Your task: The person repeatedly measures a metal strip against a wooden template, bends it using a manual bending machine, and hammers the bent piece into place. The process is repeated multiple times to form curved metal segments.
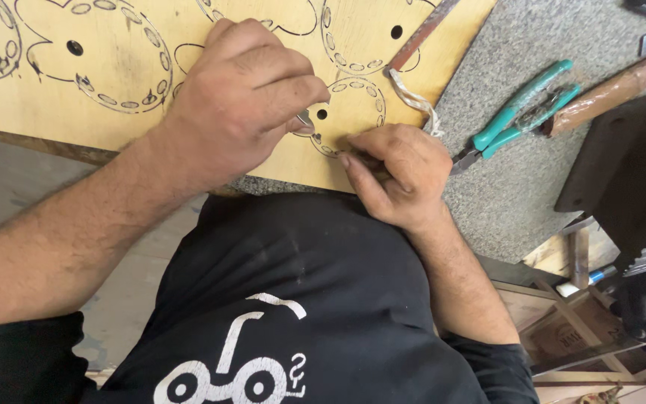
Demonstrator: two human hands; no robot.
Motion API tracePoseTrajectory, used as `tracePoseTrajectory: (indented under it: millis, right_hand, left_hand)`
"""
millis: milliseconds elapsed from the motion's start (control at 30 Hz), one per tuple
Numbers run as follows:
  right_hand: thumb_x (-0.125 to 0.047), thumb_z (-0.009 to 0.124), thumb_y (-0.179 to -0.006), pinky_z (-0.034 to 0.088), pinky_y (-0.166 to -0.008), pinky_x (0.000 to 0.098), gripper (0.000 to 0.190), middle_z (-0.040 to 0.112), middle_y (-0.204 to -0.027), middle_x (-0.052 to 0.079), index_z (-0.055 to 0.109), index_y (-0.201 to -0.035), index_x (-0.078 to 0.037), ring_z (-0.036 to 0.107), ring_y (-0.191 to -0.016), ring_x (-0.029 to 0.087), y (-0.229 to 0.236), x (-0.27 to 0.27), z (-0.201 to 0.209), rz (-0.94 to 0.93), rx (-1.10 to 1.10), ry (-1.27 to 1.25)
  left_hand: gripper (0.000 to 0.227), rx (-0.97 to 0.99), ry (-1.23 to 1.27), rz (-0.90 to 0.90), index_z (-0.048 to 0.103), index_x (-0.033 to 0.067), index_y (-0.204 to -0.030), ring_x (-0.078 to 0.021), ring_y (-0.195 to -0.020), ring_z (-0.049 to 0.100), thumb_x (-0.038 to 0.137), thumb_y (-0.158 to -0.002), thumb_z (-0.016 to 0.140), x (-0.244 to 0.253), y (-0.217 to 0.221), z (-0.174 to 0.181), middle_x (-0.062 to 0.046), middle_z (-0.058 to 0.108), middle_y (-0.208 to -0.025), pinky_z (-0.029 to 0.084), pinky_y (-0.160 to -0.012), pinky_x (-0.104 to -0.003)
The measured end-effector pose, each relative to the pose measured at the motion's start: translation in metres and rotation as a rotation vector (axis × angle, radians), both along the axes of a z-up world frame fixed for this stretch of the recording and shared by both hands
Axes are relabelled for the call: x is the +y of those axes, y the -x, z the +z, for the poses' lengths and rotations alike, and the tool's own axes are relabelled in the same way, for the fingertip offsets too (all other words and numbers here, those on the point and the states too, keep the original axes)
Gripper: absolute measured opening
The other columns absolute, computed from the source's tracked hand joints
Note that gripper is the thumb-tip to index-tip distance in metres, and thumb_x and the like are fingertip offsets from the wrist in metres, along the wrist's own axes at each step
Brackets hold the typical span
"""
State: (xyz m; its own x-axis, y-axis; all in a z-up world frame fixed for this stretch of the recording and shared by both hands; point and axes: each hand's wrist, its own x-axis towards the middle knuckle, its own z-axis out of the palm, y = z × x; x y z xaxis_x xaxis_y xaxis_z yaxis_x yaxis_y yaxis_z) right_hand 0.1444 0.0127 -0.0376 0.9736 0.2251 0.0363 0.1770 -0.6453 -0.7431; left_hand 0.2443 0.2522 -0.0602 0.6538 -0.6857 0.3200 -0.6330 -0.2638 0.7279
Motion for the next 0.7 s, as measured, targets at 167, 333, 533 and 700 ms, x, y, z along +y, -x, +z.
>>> tracePoseTrajectory:
  millis: [167, 333, 533, 700]
  right_hand:
    - [-0.002, 0.084, -0.087, 0.051, -0.065, 0.0317, 0.022, 0.072, -0.091, 0.009, 0.07, -0.104, -0.004, 0.067, -0.071, 0.02, 0.0018, -0.0007, -0.0019, -0.001, -0.006, -0.014]
    - [-0.002, 0.084, -0.088, 0.051, -0.064, 0.0314, 0.022, 0.072, -0.091, 0.009, 0.069, -0.104, -0.003, 0.067, -0.071, 0.02, 0.0025, -0.0007, -0.0035, -0.004, -0.012, -0.014]
    - [-0.003, 0.084, -0.088, 0.051, -0.063, 0.0313, 0.022, 0.071, -0.09, 0.009, 0.069, -0.103, -0.003, 0.066, -0.069, 0.02, 0.0039, -0.0014, -0.0046, -0.004, -0.019, -0.004]
    - [-0.003, 0.084, -0.091, 0.051, -0.063, 0.0296, 0.02, 0.071, -0.09, 0.009, 0.069, -0.105, -0.002, 0.066, -0.07, 0.017, 0.0056, -0.0012, -0.0056, -0.016, -0.013, -0.021]
  left_hand:
    - [0.035, 0.023, -0.004, 0.003, 0.072, 0.008, -0.109, -0.0239, -0.105, 0.059, 0.009, -0.077, 0.086, 0.0014, 0.0007, -0.0022, -0.001, 0.067, -0.108, 0.046, -0.098, -0.039]
    - [0.034, 0.005, 0.01, 0.001, 0.072, 0.0079, -0.107, -0.0244, -0.106, 0.059, 0.011, -0.076, 0.087, 0.0012, 0.001, -0.0016, -0.001, 0.067, -0.108, 0.046, -0.096, -0.04]
    - [0.036, 0.035, 0.016, 0.007, 0.071, 0.0059, -0.107, -0.026, -0.107, 0.058, 0.009, -0.075, 0.087, 0.0002, -0.0002, -0.0013, -0.004, 0.065, -0.105, 0.046, -0.098, -0.041]
    - [0.036, 0.04, 0.024, 0.004, 0.07, 0.0042, -0.106, -0.0262, -0.105, 0.058, 0.007, -0.075, 0.088, 0.0002, 0.0002, -0.003, -0.005, 0.063, -0.103, 0.046, -0.098, -0.042]
